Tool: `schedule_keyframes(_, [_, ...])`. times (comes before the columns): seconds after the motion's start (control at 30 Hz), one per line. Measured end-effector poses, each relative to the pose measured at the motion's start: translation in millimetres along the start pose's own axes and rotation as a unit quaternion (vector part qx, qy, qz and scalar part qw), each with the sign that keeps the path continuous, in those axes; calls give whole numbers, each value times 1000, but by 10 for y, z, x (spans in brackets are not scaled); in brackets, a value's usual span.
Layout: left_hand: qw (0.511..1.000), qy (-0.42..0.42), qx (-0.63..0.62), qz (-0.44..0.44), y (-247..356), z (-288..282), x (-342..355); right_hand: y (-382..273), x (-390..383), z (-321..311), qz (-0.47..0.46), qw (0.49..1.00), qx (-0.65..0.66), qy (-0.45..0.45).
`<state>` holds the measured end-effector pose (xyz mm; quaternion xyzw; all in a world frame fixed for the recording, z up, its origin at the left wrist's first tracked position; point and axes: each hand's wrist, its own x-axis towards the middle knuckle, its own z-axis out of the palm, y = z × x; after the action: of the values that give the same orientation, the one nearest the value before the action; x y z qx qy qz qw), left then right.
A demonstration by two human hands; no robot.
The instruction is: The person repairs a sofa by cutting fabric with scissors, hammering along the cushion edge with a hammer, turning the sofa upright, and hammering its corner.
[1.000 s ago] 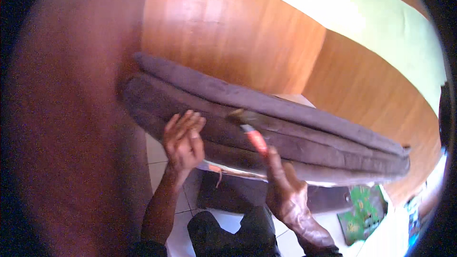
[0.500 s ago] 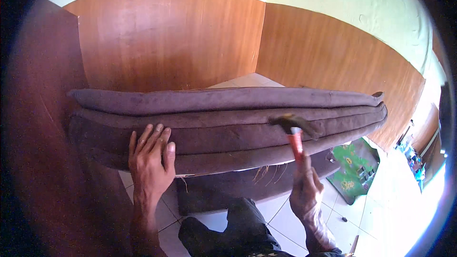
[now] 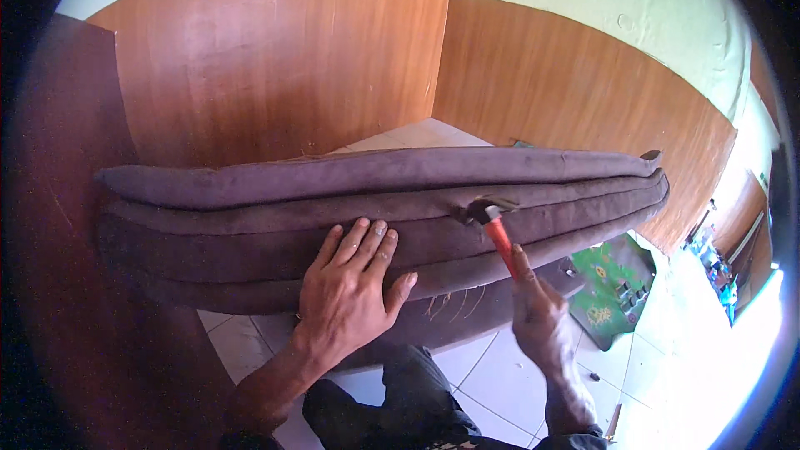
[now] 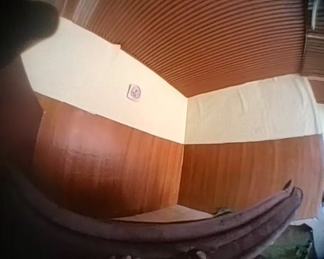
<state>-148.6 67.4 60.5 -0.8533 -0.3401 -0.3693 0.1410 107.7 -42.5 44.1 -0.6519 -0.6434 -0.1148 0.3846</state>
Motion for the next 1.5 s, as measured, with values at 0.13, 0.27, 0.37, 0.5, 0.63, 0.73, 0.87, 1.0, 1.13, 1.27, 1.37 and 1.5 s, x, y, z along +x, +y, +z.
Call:
schedule_keyframes(0.13, [1000,3,17,-2,-4,-6,-13,-102,101,-178,0,1000,10,-13])
schedule_keyframes(0.27, [1000,4,9,-5,-18,-78,10,-124,86,-188,21,998,-5,-60])
schedule_keyframes(0.37, [1000,9,23,-3,-77,-53,0,-83,117,-374,-41,999,9,14])
schedule_keyframes(0.5, [1000,13,13,10,-39,-14,58,156,-243,-139,-71,991,-74,86])
schedule_keyframes(0.63, [1000,15,16,2,-80,-47,12,27,-107,-307,22,999,-16,-23])
schedule_keyframes(0.73, [1000,16,24,5,-81,-62,19,21,-223,-197,-16,983,11,184])
schedule_keyframes(0.87, [1000,1,18,4,-46,-50,33,32,-252,-150,68,997,25,-24])
schedule_keyframes(1.0, [999,30,36,3,-63,-60,64,169,-320,-148,57,995,42,64])
schedule_keyframes(1.13, [999,26,41,-21,23,-1,116,351,-532,-210,170,976,82,111])
schedule_keyframes(1.27, [995,36,-88,3,404,265,455,567,-320,-376,244,961,120,51])
schedule_keyframes(1.37, [1000,25,7,11,650,452,600,736,-223,-398,191,975,93,68])
schedule_keyframes(1.5, [998,-4,61,3,660,443,605,821,7,-561,119,991,42,51])
